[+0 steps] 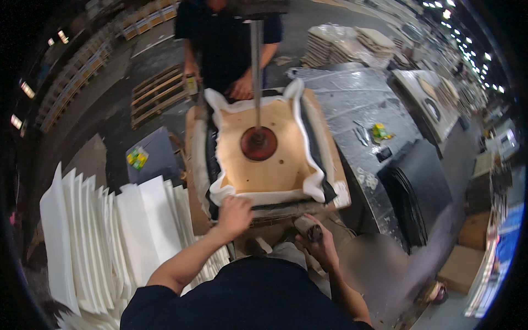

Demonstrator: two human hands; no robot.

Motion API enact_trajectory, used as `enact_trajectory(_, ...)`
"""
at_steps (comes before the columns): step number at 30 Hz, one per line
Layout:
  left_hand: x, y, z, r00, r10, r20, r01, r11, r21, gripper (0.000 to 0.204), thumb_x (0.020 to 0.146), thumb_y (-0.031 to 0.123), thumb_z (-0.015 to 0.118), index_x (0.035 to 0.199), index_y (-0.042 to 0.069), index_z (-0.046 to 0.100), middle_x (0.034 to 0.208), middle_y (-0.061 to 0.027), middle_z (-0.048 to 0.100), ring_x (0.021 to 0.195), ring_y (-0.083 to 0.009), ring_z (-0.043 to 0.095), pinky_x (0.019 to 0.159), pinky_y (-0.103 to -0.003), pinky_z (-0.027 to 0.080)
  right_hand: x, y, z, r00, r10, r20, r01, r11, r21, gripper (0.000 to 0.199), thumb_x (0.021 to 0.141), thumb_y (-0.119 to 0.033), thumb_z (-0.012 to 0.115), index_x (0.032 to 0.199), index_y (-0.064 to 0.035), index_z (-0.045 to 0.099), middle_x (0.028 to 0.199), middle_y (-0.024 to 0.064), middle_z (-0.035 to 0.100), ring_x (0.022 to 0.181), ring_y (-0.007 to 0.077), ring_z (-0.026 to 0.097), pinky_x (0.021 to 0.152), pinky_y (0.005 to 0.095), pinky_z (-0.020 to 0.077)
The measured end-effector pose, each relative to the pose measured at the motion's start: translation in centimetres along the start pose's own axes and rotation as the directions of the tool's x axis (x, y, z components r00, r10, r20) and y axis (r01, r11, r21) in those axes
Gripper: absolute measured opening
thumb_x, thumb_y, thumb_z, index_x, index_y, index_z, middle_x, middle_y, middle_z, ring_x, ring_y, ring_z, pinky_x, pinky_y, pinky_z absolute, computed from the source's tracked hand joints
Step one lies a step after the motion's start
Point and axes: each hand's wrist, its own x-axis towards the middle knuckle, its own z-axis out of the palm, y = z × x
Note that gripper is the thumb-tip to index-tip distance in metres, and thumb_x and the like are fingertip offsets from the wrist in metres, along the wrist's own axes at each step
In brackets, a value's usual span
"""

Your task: The person assembles a cushion by layering foam, fabric, and a wooden board on a press. They use a pneumatic nail gun to secure the fabric around the edges while a coworker applies adhesive. The finished cushion is then placed on a nearby table.

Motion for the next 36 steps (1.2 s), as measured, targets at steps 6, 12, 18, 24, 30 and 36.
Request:
enact_trajectory(6,2.6,0.0,1.8,0.994,0.082,-0.07,-0.092,0.984,-0.154,0.009,0.09,0.013,0.069,0.097,0.008,0.073,0.097,-0.0105,0.072,0.094,-0.0336,0.067,0.09,-0.048,0.047,4.6,0.6,-4.1,0.96,-0.177,-0.219,0.192,0.98,0.049,0.068,0.091,-0.006,0.084,0.154,-0.0041,0.058,0.099,0.0076,0.074,0.074,0.0131,0.069,0.069,0.0321,0.0585)
enact_trajectory(12,5.0,2.3,2.5,0.998,-0.032,0.056,0.038,0.993,-0.112,0.016,0.094,0.022,0.071,0.106,0.011,0.072,0.1,-0.0122,0.073,0.098,-0.0339,0.069,0.089,-0.051,0.046,8.5,0.4,-7.5,0.983,-0.004,-0.184,0.051,0.966,0.253,0.065,0.093,-0.009,0.084,0.152,-0.0013,0.058,0.1,0.0063,0.073,0.078,0.013,0.069,0.067,0.0333,0.0589)
enact_trajectory(18,12.0,6.5,5.6,0.985,0.095,0.146,-0.07,0.983,-0.169,0.023,0.093,0.021,0.074,0.113,0.01,0.071,0.102,-0.0137,0.07,0.102,-0.036,0.067,0.093,-0.051,0.046,11.6,2.9,-9.5,0.944,-0.288,-0.159,0.277,0.957,-0.087,0.068,0.091,-0.012,0.087,0.153,-0.007,0.059,0.116,0.0098,0.077,0.089,0.0138,0.073,0.075,0.0339,0.0621)
enact_trajectory(24,17.0,8.0,8.4,0.991,0.097,0.095,-0.085,0.988,-0.127,0.021,0.09,0.025,0.078,0.102,0.007,0.075,0.105,-0.0134,0.067,0.107,-0.0364,0.062,0.095,-0.052,0.045,11.9,1.5,-10.3,1.0,-0.006,0.023,0.004,0.996,0.091,0.07,0.09,-0.009,0.086,0.154,-0.0123,0.057,0.122,0.0105,0.076,0.094,0.014,0.074,0.075,0.035,0.0636)
enact_trajectory(30,18.2,8.2,9.1,0.987,0.07,0.146,-0.058,0.994,-0.088,0.026,0.087,0.029,0.081,0.106,0.011,0.082,0.107,-0.012,0.064,0.114,-0.0341,0.059,0.096,-0.052,0.043,12.1,-0.8,-11.1,0.988,0.075,0.135,-0.097,0.981,0.169,0.067,0.092,-0.008,0.085,0.153,-0.0135,0.058,0.117,0.0083,0.075,0.088,0.015,0.071,0.07,0.0331,0.0607)
enact_trajectory(36,18.6,8.6,10.0,0.997,-0.052,0.063,0.061,0.986,-0.155,0.018,0.089,0.028,0.079,0.092,0.011,0.083,0.106,-0.01,0.064,0.114,-0.0311,0.058,0.097,-0.048,0.042,12.7,-1.0,-10.9,0.996,-0.051,0.079,0.048,0.998,0.042,0.061,0.092,-0.012,0.084,0.148,-0.0076,0.06,0.113,0.0064,0.075,0.093,0.0135,0.072,0.081,0.0332,0.0598)
